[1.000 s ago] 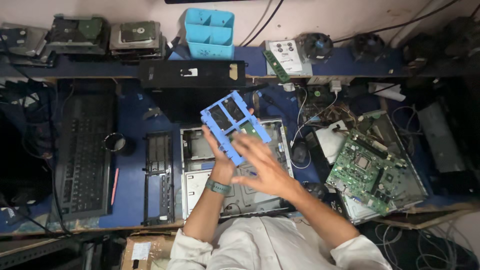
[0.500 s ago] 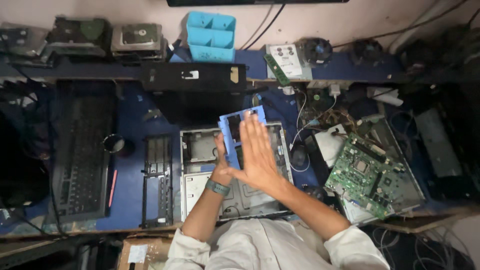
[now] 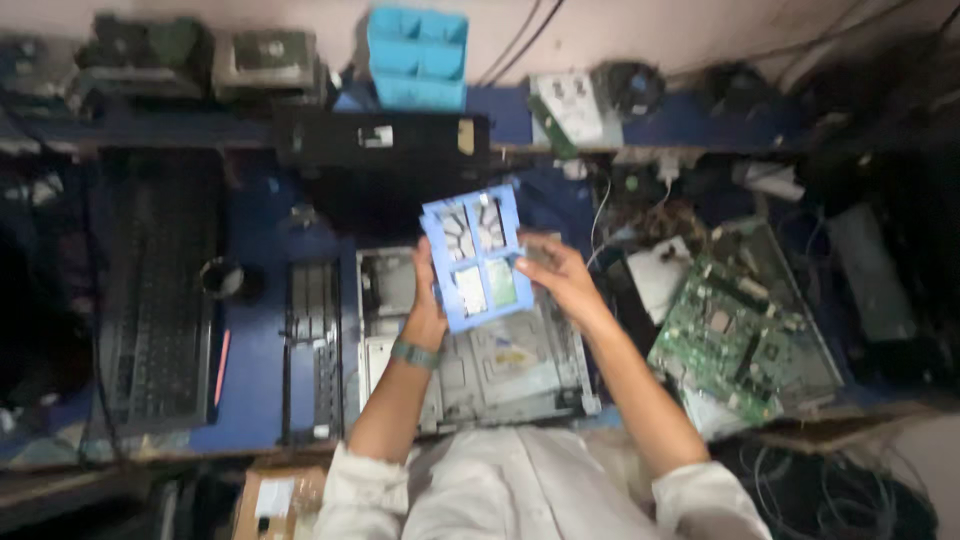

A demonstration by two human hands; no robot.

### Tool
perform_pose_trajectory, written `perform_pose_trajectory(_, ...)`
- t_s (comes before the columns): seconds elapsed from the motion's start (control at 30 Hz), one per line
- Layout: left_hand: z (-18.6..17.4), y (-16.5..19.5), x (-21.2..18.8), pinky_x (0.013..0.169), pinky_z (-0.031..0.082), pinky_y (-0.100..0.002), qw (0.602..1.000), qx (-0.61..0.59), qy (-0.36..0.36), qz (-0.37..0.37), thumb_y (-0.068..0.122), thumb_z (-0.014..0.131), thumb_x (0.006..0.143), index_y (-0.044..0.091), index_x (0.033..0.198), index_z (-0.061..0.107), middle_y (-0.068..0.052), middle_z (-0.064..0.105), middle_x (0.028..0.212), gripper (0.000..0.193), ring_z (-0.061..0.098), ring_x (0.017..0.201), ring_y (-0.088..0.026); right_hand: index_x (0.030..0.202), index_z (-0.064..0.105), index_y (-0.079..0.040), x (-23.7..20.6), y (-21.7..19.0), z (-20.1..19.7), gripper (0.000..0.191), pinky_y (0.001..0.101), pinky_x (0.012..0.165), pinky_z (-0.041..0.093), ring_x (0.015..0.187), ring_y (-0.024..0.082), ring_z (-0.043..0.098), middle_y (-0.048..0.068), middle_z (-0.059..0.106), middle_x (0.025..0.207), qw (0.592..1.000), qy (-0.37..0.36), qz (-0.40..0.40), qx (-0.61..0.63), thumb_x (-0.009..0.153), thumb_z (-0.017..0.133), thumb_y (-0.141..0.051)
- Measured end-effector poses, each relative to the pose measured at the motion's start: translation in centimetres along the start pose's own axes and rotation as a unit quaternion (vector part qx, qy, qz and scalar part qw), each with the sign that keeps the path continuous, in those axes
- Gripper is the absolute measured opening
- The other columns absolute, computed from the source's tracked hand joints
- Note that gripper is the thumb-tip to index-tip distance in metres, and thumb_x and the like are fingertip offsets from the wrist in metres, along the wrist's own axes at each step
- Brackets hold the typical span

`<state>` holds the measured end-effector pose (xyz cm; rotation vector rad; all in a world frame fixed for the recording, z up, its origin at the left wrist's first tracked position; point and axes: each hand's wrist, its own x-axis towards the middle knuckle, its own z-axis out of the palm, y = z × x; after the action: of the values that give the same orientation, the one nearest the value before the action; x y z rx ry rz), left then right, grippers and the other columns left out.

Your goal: The person works on an open desktop computer case on a workbench. They remove a hard drive from a blue mounting caddy, fit the hard drive into the case's drive bay, unscrew and pull out an optical disc drive, and continue handling components and cables inside the case.

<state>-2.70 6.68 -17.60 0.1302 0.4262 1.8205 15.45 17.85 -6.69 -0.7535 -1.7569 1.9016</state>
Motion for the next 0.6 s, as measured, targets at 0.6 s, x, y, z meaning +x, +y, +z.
perform_pose_trajectory(0.6, 10.0, 8.4, -8.7, 0.072, 0.049, -0.034, 0.613, 0.742, -0.042, 0.270, 0.008, 0.082, 0.074, 0.019, 0.116, 0.078, -0.008, 0.051, 0.094, 0.044, 0.055, 0.085, -0.022, 0.140, 0.054, -0.002, -0.2, 1.1, -1.2, 0.064, 0.0431, 0.109, 0.053, 0.130, 0.031, 0.059, 0.017, 0.049, 0.141, 0.963, -0.118, -0.235, -0.055, 0.082, 0.078, 0.009)
